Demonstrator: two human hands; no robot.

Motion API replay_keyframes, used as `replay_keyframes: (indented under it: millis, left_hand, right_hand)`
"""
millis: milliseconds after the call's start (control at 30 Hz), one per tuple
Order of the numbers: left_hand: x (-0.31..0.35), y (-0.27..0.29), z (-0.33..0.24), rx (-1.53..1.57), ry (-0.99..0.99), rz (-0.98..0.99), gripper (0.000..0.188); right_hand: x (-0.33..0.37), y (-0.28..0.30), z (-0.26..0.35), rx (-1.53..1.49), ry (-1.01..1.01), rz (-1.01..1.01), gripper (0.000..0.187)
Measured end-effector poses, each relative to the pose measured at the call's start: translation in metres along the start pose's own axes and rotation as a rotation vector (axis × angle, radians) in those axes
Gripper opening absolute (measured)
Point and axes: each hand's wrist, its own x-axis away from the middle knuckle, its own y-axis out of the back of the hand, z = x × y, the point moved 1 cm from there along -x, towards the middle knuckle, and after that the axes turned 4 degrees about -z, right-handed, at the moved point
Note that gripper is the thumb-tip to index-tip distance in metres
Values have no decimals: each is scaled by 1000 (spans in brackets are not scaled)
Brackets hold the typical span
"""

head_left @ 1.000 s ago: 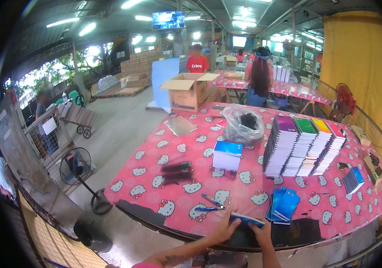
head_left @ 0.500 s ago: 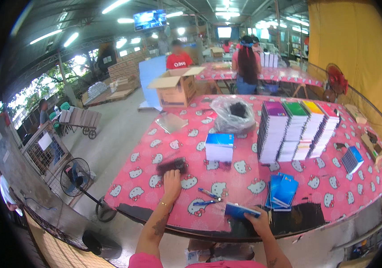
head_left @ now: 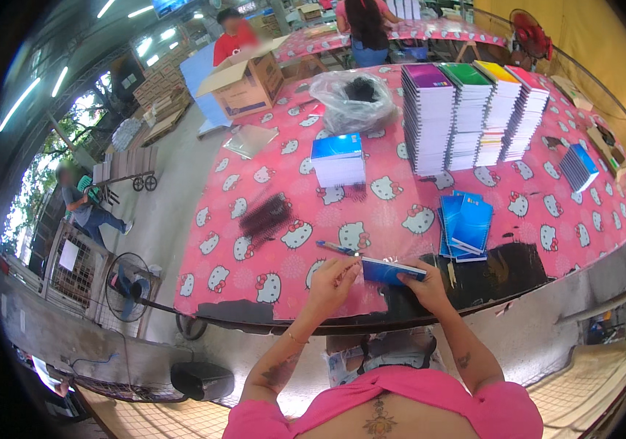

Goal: The person wraps blue spiral-bound notebooks in clear plastic sleeves at a table. They pick up a notebook, slide it into a sleeve, and place the wrapped item on a growing stack. The workspace includes stacks of notebooks and plastic sleeves on a pink Hello Kitty tablecloth.

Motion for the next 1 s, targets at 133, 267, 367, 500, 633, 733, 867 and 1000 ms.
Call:
replay_keyframes:
  millis: [133, 267, 367, 500, 633, 733, 867, 1000]
  left_hand:
    - [0, -7, 11, -29, -93, -86, 19]
    - [0, -8, 11, -11, -50, -86, 15]
    - [-2, -7, 12, -34, -24, -61, 14]
    - [-7, -6, 15, -17, -76, -59, 15]
    - [-5, -8, 20, -21, -87, -52, 20]
    - [-5, -4, 16, -21, -54, 68, 24]
    - [-13, 3, 21, -75, -183, 227, 28]
    - [-13, 0, 11, -144, -194, 273, 29]
  right_hand:
    - [-1, -2, -1, -31, 11, 0, 26]
    - [0, -2, -1, -11, -14, -1, 21]
    - [0, -2, 0, -8, -12, -1, 23]
    - [0, -2, -5, -16, -6, -8, 26]
    - [1, -2, 2, -15, -19, 7, 25]
    - [2, 1, 1, -42, 6, 51, 25]
    - [1, 2, 0, -54, -34, 89, 22]
    - [1, 6, -5, -36, -51, 116, 21]
